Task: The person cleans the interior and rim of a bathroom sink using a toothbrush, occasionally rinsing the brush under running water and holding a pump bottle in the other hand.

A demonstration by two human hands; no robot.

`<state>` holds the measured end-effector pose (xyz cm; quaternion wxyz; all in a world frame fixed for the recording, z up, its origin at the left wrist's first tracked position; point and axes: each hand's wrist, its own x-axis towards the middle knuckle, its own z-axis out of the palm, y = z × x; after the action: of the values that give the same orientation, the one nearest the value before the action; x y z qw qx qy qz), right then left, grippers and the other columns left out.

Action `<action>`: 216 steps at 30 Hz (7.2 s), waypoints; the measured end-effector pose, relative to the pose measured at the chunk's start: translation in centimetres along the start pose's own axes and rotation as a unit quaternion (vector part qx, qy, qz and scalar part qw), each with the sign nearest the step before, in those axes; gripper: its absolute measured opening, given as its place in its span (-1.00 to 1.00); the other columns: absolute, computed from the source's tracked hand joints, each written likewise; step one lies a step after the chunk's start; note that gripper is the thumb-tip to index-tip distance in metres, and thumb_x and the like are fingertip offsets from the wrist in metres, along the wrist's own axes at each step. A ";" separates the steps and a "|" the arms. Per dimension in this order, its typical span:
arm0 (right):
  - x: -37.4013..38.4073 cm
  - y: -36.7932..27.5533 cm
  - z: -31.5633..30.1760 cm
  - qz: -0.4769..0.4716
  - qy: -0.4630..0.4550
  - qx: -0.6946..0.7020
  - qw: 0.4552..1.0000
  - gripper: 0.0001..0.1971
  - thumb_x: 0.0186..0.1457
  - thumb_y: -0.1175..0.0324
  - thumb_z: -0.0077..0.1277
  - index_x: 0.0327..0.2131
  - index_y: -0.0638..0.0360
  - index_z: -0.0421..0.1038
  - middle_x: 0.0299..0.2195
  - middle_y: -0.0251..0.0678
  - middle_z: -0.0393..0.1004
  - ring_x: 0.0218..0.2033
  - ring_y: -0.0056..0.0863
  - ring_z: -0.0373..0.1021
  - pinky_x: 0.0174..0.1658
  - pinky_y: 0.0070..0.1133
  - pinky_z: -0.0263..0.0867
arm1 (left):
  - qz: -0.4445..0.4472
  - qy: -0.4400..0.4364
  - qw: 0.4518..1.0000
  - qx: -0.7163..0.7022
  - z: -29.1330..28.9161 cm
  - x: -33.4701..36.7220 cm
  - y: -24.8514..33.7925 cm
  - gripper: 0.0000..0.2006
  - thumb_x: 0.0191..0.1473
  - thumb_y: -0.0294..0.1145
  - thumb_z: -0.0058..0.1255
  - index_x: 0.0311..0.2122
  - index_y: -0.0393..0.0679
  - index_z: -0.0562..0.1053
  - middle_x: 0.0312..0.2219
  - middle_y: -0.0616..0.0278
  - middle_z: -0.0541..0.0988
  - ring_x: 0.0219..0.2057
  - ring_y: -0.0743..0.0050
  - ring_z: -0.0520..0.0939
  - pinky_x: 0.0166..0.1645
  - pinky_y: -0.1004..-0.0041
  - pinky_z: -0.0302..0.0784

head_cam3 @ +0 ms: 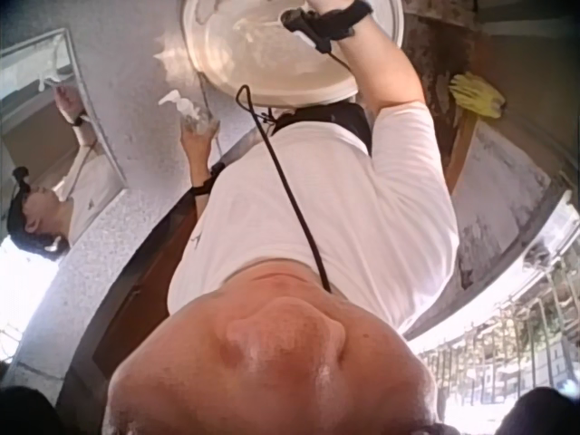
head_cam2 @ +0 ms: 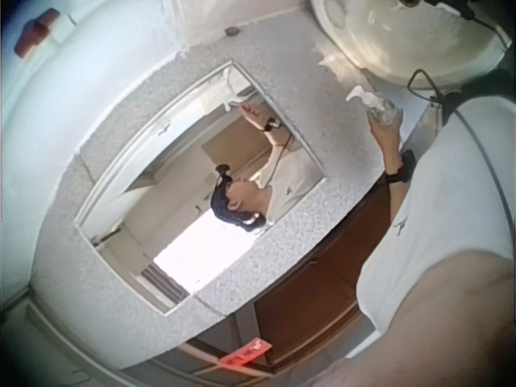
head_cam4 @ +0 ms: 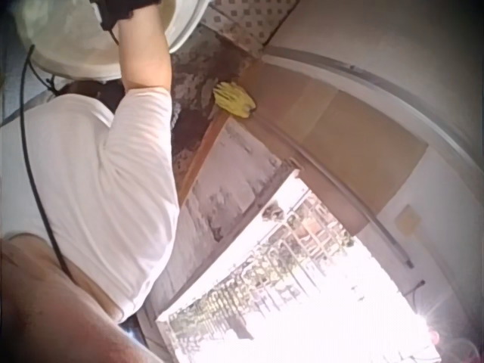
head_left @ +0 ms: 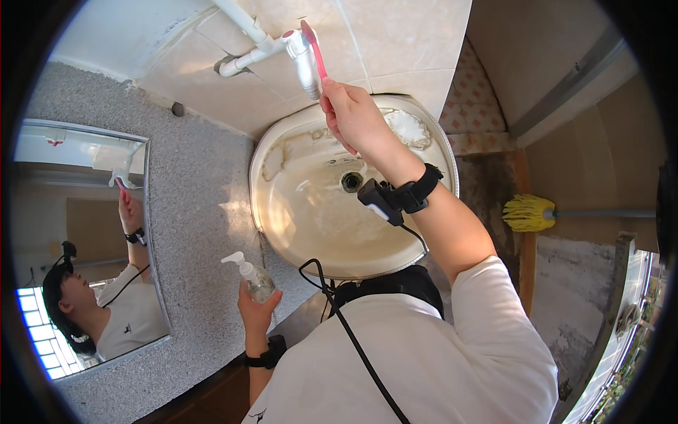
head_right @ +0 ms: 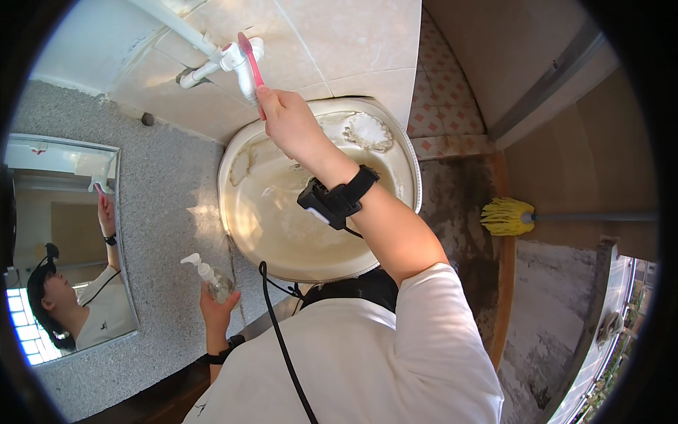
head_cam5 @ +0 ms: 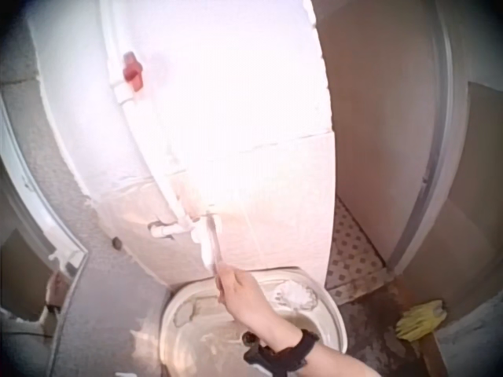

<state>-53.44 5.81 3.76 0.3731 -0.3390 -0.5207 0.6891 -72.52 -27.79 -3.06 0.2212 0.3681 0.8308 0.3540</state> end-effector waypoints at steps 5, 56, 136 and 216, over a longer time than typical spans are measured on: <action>-1.0 -0.2 -0.7 -0.029 -0.033 -0.066 0.997 -0.50 0.18 0.04 -0.35 -0.67 0.24 0.20 -0.77 -0.39 0.14 -0.69 -0.58 0.09 -0.56 -0.56 0.08 | 0.000 0.007 0.999 -0.032 -0.1 -0.5 -0.3 -0.49 -0.34 -0.45 0.25 -0.19 -0.24 0.32 -0.40 0.22 0.47 -0.38 0.49 0.47 -0.27 0.49 0.40; -2.4 1.0 -6.5 -0.371 0.154 -0.624 0.670 -0.70 0.00 0.15 0.01 -0.65 0.07 0.28 -0.77 -0.41 0.22 -0.79 -0.42 0.24 -0.76 -0.55 0.13 | -0.005 0.024 0.999 -0.049 -0.3 -0.5 -1.8 -0.47 -0.31 -0.48 0.25 -0.15 -0.27 0.30 -0.37 0.19 0.47 -0.35 0.48 0.49 -0.26 0.49 0.42; 4.3 16.2 -7.0 0.240 -0.131 -0.453 0.849 -0.71 0.07 0.22 -0.31 -0.49 0.25 0.28 -0.75 -0.20 0.28 -0.76 -0.33 0.19 -0.67 -0.47 0.14 | -0.134 0.056 0.989 0.001 -0.8 -4.0 -7.0 -0.23 -0.38 -0.31 0.30 0.00 -0.34 0.22 -0.14 -0.08 0.41 -0.10 0.10 0.45 -0.03 0.26 0.34; 5.0 23.4 -9.8 0.014 -0.083 -0.662 0.745 -0.74 0.08 0.46 -0.35 -0.37 0.39 0.37 -0.50 0.04 0.45 -0.43 -0.09 0.43 -0.38 -0.31 0.37 | -0.110 -0.089 0.940 -0.310 1.3 3.6 -0.8 -0.37 -0.21 -0.41 0.19 0.01 -0.25 0.19 -0.26 0.23 0.39 -0.24 0.52 0.43 -0.11 0.53 0.35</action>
<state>-51.27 10.55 -21.54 0.0008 -0.4500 -0.8698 0.2024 -74.32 -24.79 -4.91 0.4348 0.2177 0.6922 0.5334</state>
